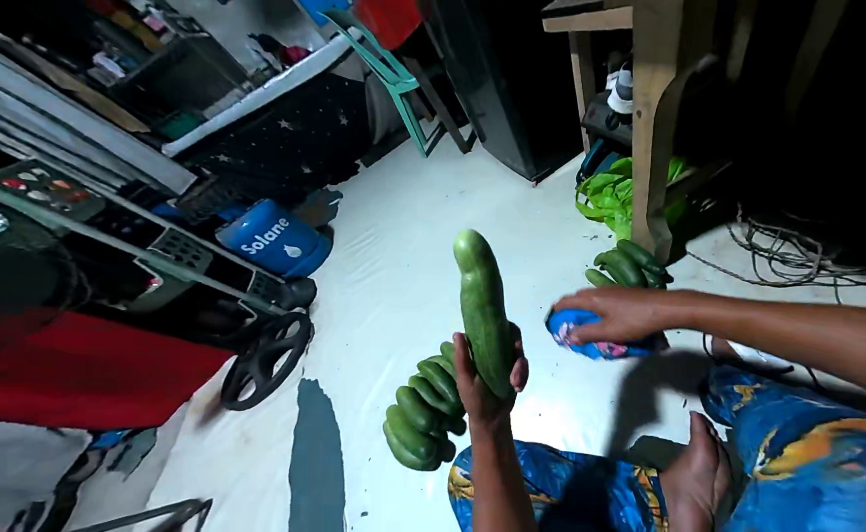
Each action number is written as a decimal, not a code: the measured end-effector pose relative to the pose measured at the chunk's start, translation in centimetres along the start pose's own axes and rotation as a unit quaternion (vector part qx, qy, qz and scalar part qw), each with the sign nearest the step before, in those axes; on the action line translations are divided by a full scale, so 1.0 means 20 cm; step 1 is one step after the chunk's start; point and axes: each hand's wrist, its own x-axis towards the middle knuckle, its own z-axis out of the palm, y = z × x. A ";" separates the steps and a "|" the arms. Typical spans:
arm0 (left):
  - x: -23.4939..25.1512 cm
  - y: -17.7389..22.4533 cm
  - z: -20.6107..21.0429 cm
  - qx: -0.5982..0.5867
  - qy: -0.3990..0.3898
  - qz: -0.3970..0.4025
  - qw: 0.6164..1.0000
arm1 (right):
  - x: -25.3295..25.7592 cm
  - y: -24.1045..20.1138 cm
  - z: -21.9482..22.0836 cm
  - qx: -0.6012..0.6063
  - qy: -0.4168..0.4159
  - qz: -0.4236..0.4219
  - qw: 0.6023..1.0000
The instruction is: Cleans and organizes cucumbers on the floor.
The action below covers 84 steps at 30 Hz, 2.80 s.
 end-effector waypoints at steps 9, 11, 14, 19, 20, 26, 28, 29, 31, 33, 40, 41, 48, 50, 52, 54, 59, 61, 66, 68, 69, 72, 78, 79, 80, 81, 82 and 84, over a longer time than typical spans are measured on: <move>-0.18 -0.35 0.08 -0.273 -0.103 -0.055 0.955 | -0.11 -0.02 0.06 0.303 0.338 -0.048 0.890; -0.19 -0.35 0.09 -0.156 -0.042 -0.052 0.986 | -0.12 0.02 0.08 0.320 0.346 -0.036 0.881; -0.19 -0.35 0.16 -0.080 0.027 -0.016 0.996 | -0.13 0.02 0.05 0.318 0.400 -0.080 0.856; -0.19 -0.36 0.23 0.111 0.123 0.026 0.986 | -0.17 -0.05 0.04 0.140 0.449 -0.205 0.858; -0.19 -0.35 0.23 0.128 0.134 0.025 0.982 | -0.16 -0.05 0.04 0.090 0.456 -0.223 0.857; -0.22 -0.34 0.25 0.255 0.171 0.068 0.949 | -0.09 -0.05 0.14 -0.132 0.412 -0.317 0.844; -0.24 -0.33 0.23 0.316 0.209 0.099 0.920 | -0.09 -0.07 0.21 -0.164 0.341 -0.357 0.854; -0.25 -0.33 0.21 0.336 0.218 0.105 0.910 | -0.09 -0.09 0.24 -0.156 0.289 -0.377 0.866; -0.27 -0.31 0.17 0.340 0.206 0.111 0.911 | -0.08 -0.11 0.29 -0.133 0.208 -0.402 0.882; -0.28 -0.31 0.17 0.350 0.228 0.104 0.903 | -0.07 -0.12 0.29 -0.123 0.197 -0.398 0.888; -0.26 -0.28 0.20 0.262 0.139 0.026 0.955 | -0.09 -0.09 0.12 -0.092 0.354 -0.291 0.884; -0.26 -0.28 0.20 0.216 0.120 0.000 0.969 | -0.10 -0.08 0.09 -0.091 0.386 -0.278 0.875; -0.25 -0.28 0.13 -0.153 -0.021 -0.074 0.985 | -0.19 -0.06 -0.03 -0.104 0.511 -0.224 0.823; -0.25 -0.26 0.13 -0.152 -0.020 -0.072 0.986 | -0.20 -0.07 -0.02 -0.086 0.499 -0.235 0.830; -0.26 -0.25 0.15 -0.140 -0.012 -0.073 0.987 | -0.20 -0.08 -0.01 -0.093 0.488 -0.250 0.831; -0.28 -0.24 0.18 -0.110 0.013 -0.072 0.991 | -0.19 -0.09 0.00 -0.109 0.485 -0.259 0.828; -0.30 -0.22 0.25 0.012 0.089 -0.013 0.996 | -0.17 -0.10 0.04 -0.196 0.474 -0.278 0.812; -0.30 -0.21 0.25 0.090 0.116 0.003 0.989 | -0.16 -0.11 0.07 -0.238 0.464 -0.290 0.803; -0.30 -0.20 0.26 0.202 0.204 0.061 0.956 | -0.14 -0.14 0.19 -0.248 0.338 -0.366 0.831; -0.30 -0.20 0.25 0.220 0.220 0.079 0.947 | -0.13 -0.15 0.21 -0.227 0.281 -0.393 0.846; -0.30 -0.21 0.25 0.219 0.220 0.079 0.947 | -0.13 -0.14 0.21 -0.216 0.268 -0.398 0.851; -0.29 -0.21 0.24 0.178 0.203 0.048 0.962 | -0.12 -0.11 0.18 -0.202 0.307 -0.372 0.852; -0.29 -0.19 0.23 0.015 0.135 -0.028 0.990 | -0.12 -0.09 0.09 -0.189 0.430 -0.281 0.837; -0.29 -0.19 0.23 0.004 0.131 -0.031 0.991 | -0.12 -0.09 0.10 -0.194 0.432 -0.283 0.834; -0.29 -0.19 0.23 0.000 0.127 -0.032 0.991 | -0.12 -0.09 0.11 -0.203 0.424 -0.295 0.832; -0.29 -0.19 0.22 0.002 0.129 -0.029 0.991 | -0.12 -0.09 0.13 -0.213 0.407 -0.312 0.832; -0.28 -0.19 0.22 0.011 0.138 -0.021 0.990 | -0.12 -0.10 0.15 -0.220 0.379 -0.333 0.835; -0.29 -0.20 0.24 0.046 0.175 0.010 0.983 | -0.12 -0.11 0.20 -0.215 0.302 -0.374 0.850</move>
